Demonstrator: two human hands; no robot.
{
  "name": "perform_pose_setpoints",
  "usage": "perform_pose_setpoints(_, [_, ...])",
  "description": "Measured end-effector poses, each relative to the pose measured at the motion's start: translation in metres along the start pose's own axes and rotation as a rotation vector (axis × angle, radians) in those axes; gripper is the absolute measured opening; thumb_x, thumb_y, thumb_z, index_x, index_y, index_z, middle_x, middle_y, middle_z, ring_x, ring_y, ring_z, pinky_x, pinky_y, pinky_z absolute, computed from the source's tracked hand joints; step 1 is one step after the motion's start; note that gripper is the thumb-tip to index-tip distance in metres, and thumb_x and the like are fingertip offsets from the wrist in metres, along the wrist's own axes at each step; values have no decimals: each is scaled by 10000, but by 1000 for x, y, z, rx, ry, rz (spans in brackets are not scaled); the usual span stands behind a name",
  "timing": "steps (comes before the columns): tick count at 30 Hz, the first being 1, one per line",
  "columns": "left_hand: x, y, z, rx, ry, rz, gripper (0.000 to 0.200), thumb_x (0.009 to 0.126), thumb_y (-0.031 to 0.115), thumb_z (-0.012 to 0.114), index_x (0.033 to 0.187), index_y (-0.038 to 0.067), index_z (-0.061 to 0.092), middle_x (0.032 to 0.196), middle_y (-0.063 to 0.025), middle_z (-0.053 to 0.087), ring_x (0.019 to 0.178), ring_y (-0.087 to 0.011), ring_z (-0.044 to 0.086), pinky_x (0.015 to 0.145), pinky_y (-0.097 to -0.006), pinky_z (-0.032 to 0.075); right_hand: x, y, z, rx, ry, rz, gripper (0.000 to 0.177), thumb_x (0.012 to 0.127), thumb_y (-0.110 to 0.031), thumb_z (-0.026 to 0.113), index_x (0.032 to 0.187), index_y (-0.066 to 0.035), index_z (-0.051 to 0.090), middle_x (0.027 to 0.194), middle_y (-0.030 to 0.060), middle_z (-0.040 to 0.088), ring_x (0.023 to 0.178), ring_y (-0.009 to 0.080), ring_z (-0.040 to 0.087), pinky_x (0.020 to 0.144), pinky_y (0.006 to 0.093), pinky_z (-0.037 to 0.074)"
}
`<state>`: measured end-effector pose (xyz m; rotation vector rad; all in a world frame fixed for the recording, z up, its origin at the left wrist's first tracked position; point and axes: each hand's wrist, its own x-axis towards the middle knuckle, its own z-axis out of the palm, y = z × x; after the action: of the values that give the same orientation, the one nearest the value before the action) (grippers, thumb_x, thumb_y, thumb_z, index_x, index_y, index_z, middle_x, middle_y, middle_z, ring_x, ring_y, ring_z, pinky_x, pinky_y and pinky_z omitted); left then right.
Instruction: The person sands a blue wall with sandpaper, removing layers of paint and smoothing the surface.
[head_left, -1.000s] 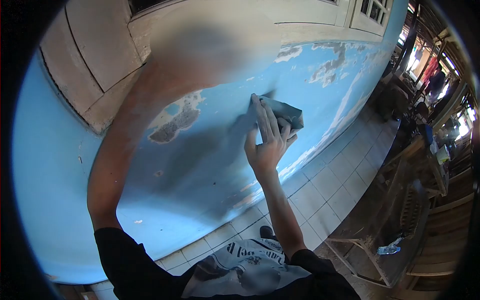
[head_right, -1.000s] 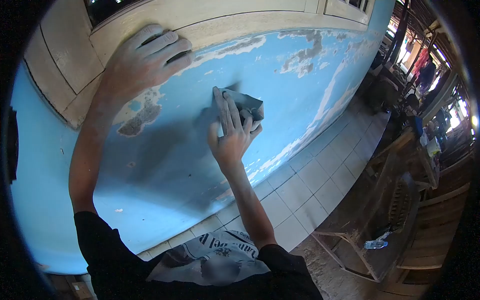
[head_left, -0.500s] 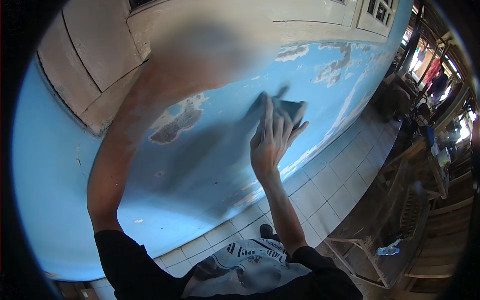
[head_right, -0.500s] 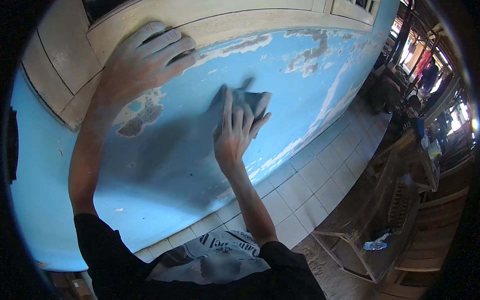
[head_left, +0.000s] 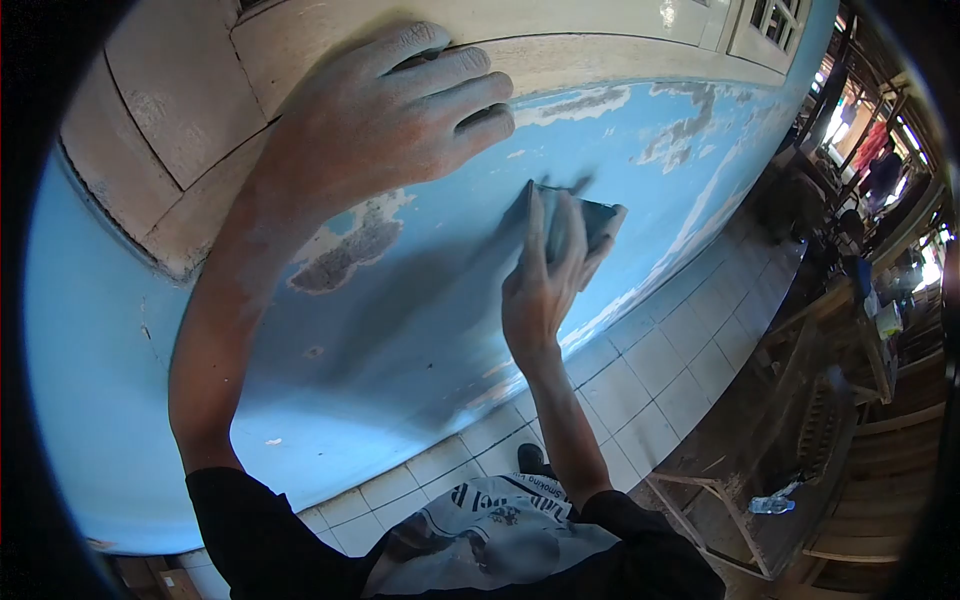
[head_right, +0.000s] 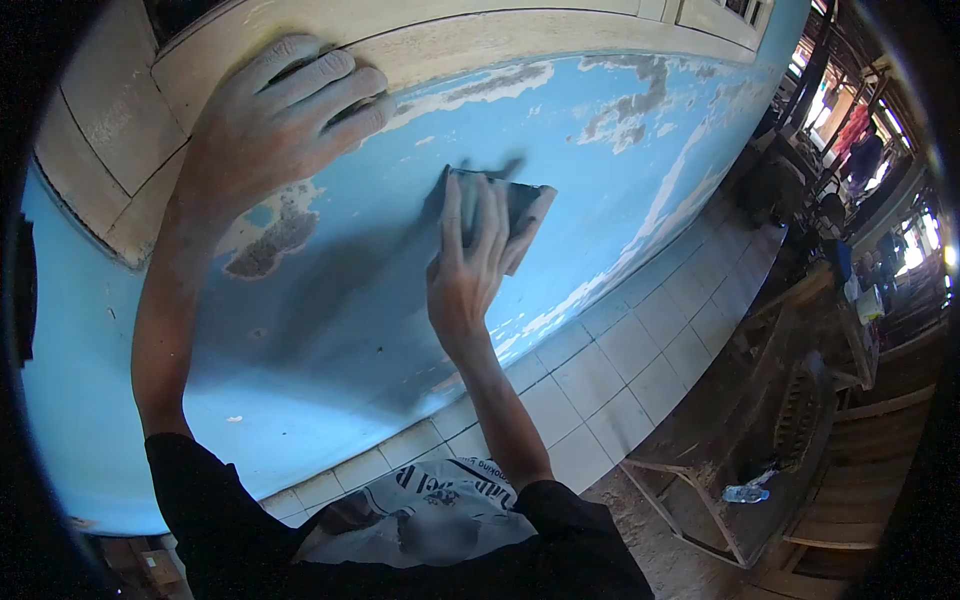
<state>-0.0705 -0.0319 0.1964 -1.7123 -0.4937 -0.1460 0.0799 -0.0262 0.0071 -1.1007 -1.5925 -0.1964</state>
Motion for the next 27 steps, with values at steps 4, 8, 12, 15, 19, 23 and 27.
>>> perform_pose_setpoints(4, [-2, -1, -6, -33, -48, 19, 300, 701, 155, 703, 994, 195, 657, 1075, 49, 616, 1047, -131, 560, 959, -309, 435, -11, 7, 8, 24, 21, 22, 759, 689, 162, 486, 1375, -160, 456, 1415, 193, 336, 1377, 384, 250, 1036, 719, 49])
perform_pose_setpoints(8, [-7, -2, 0, 51, -77, 51, 315, 701, 154, 716, 1007, 198, 658, 1102, 46, 618, 1068, -135, 557, 974, -312, 430, -17, 5, 12, 20, -90, 52, 784, 684, 155, 493, 1399, -157, 425, 1486, 194, 257, 1387, 366, 245, 1029, 727, 33])
perform_pose_setpoints(12, [-4, 0, -5, -14, -67, 37, 328, 697, 160, 727, 1016, 196, 659, 1103, 44, 619, 1071, -134, 556, 983, -316, 427, -6, 4, 13, 14, -23, 61, 795, 687, 157, 502, 1408, -168, 419, 1494, 179, 251, 1383, 363, 255, 1025, 732, 31])
perform_pose_setpoints(15, [1, -2, -4, 3, -60, 6, 331, 691, 163, 733, 1013, 191, 660, 1098, 41, 622, 1069, -136, 558, 987, -317, 423, -7, 8, 11, -23, -35, 51, 819, 670, 163, 507, 1409, -178, 419, 1492, 172, 260, 1379, 359, 264, 1028, 731, 34])
perform_pose_setpoints(19, [-5, -1, -3, -30, -36, 27, 317, 694, 170, 732, 1003, 191, 663, 1082, 42, 625, 1059, -135, 561, 986, -317, 421, 0, 9, 11, 18, -31, 30, 858, 641, 169, 506, 1416, -184, 406, 1483, 158, 286, 1372, 348, 281, 1027, 737, 43])
perform_pose_setpoints(23, [-5, -2, -1, 63, -47, 63, 308, 698, 170, 729, 998, 194, 663, 1076, 44, 627, 1056, -130, 561, 981, -310, 421, -12, 13, 9, -15, -61, 29, 851, 645, 165, 509, 1411, -194, 415, 1476, 149, 302, 1363, 342, 297, 1038, 728, 38])
perform_pose_setpoints(27, [-3, -1, -3, -38, -22, 27, 305, 694, 165, 732, 990, 198, 668, 1076, 46, 628, 1054, -125, 562, 977, -298, 421, -5, 13, 8, 14, -14, 3, 826, 659, 167, 511, 1395, -202, 438, 1477, 147, 302, 1367, 341, 292, 1037, 730, 36])
